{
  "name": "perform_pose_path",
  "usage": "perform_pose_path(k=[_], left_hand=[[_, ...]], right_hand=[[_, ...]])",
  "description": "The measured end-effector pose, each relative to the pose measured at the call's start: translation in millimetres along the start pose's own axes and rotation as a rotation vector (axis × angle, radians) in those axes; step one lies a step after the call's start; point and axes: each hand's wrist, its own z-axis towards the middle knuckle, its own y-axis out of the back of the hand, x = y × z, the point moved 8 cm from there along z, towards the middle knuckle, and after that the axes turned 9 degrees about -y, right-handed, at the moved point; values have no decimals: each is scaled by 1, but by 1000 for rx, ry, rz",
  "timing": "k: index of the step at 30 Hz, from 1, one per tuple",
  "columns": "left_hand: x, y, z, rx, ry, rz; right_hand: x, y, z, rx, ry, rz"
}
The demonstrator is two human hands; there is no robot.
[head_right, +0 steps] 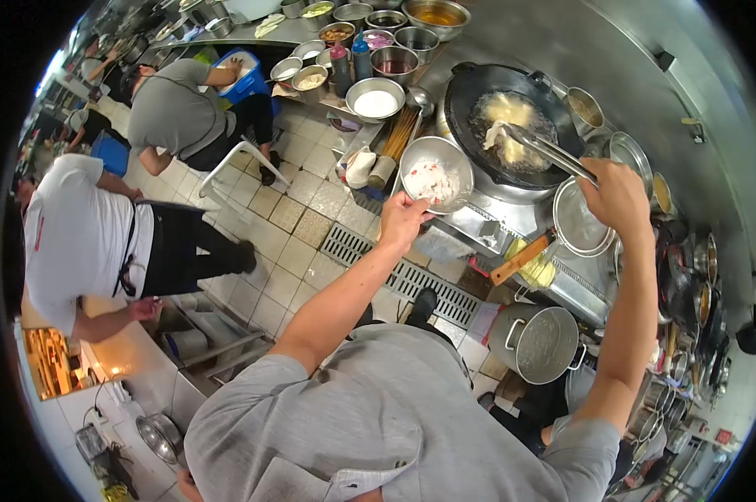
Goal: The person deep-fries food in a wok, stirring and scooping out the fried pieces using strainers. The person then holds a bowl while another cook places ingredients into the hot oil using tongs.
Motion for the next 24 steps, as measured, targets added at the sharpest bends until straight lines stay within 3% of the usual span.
perform_pose_path(k=[7,11,13,15,18,21,24], left_hand=[[6,11,-11,-72,23,-68],[-8,28,-19,-47,11,-77],[-19,38,-23,-19,8,-84],[-36,45,-28,19,1,-76],[-45,54,-31,68,13,-49],[-45,55,-32,167,-19,76],[-50,50,-37,266,-106,210]], right_hand=[[-33,-142,76,302,-253,-121],[-39,-132,92,125,-346,-77],[-23,-78,85,21,-283,-82],[11,-20,65,-118,-3,-4],[82,27,21,94,158,-3],[143,34,-15,140,333,-118],[165,12,-29,210,303,-196]])
